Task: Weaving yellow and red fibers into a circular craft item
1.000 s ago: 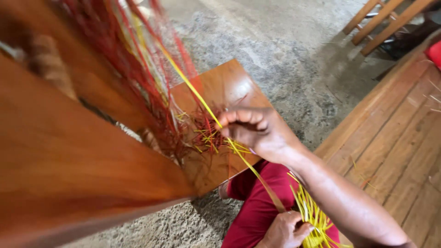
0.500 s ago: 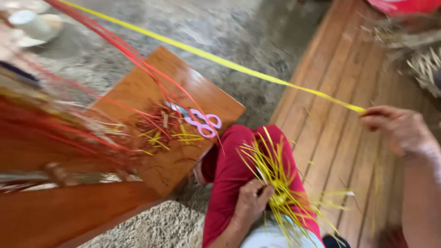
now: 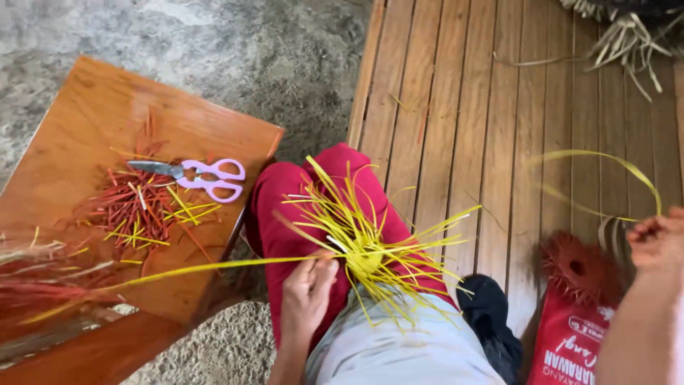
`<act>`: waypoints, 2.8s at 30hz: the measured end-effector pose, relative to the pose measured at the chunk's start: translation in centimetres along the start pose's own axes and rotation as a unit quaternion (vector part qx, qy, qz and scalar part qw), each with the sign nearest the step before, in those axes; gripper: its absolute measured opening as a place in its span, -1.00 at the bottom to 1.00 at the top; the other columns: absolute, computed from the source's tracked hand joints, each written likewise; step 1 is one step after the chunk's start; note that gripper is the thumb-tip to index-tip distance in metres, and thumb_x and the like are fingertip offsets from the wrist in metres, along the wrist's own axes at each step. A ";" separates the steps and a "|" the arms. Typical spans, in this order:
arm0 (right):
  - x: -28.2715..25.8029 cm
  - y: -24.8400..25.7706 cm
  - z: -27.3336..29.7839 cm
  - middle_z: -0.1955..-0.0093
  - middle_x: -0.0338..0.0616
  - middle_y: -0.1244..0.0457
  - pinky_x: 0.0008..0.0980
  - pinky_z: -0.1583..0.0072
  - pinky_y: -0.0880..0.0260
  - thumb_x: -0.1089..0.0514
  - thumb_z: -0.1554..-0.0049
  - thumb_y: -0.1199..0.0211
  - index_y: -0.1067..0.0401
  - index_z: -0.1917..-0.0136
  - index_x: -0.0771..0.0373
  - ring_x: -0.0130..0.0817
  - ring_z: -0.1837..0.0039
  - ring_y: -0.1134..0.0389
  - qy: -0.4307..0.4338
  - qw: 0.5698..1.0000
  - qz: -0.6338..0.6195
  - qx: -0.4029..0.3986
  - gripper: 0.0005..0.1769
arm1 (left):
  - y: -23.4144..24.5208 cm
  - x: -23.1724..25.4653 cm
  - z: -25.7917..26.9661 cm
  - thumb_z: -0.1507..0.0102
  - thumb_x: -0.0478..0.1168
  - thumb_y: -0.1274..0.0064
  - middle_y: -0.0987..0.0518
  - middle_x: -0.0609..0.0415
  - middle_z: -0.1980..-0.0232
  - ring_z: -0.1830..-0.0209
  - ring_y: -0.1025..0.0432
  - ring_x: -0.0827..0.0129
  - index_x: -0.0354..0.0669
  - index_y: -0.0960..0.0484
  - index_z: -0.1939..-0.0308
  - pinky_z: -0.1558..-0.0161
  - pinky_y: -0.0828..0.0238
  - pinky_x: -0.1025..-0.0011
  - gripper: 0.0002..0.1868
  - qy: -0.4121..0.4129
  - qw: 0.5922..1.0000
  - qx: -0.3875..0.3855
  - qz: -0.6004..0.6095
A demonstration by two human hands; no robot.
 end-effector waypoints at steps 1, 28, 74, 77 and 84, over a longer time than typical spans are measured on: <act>-0.7 -6.2 2.5 0.10 -0.51 -0.21 -0.58 0.08 -0.23 0.04 -0.33 -0.19 -0.28 -0.42 -0.33 -0.63 0.11 -0.25 0.062 0.996 -0.060 -0.029 -0.57 | 0.8 0.4 0.3 -0.24 -0.23 -0.18 -0.76 0.08 0.24 0.36 -0.63 0.47 -0.22 -0.72 0.05 0.36 -0.56 0.55 -0.77 -0.057 0.998 0.016 -0.038; -16.6 -50.8 43.8 -0.01 -0.02 -0.29 -0.27 0.03 -0.40 0.28 -0.24 -0.40 -0.57 -0.05 0.40 -0.26 0.05 -0.23 0.756 0.539 0.234 -0.289 -0.87 | 3.3 17.0 2.5 -0.38 -0.52 0.01 -0.59 -0.16 0.41 0.53 -0.45 0.34 -0.65 -0.60 -0.04 0.37 -0.45 0.50 -0.80 -0.291 0.912 0.104 -0.269; -11.1 -51.3 30.0 0.04 -0.11 -0.47 -0.50 0.19 -0.53 0.35 -0.18 -0.36 -0.60 0.02 0.23 -0.38 0.19 -0.46 0.615 0.607 0.359 -0.352 -0.90 | 14.8 9.9 3.3 -0.47 -0.36 0.09 -0.53 -0.01 0.44 0.52 -0.35 0.40 -0.44 -0.58 -0.12 0.42 -0.29 0.44 -0.77 -0.289 0.837 -0.181 0.428; -12.4 -47.8 25.5 0.04 -0.09 -0.45 -0.40 0.19 -0.41 0.39 -0.24 -0.31 -0.60 -0.01 0.34 -0.30 0.19 -0.41 0.623 0.604 0.409 -0.281 -0.91 | 22.8 3.5 4.0 -0.69 0.00 0.22 -0.23 0.44 0.57 0.63 -0.11 0.69 0.27 -0.68 0.02 0.49 -0.08 0.66 -0.67 -0.241 0.817 -0.049 0.521; -13.8 -27.4 -3.9 -0.26 -0.18 -0.34 -0.50 -0.13 -0.32 0.45 -0.61 -0.22 -0.45 -0.33 0.18 -0.43 -0.11 -0.31 0.644 0.596 0.444 -0.179 -0.80 | 28.8 2.1 2.1 -0.82 -0.07 0.20 -0.56 0.54 0.25 0.34 -0.32 0.85 0.14 -0.64 -0.04 0.10 -0.24 0.79 -0.67 -0.258 0.824 -0.007 0.504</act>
Point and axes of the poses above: each hand's wrist, its own z-axis away from the middle knuckle, its own y-axis out of the back of the hand, x = y × z, the point moved 2 cm from there along -z, towards the middle knuckle
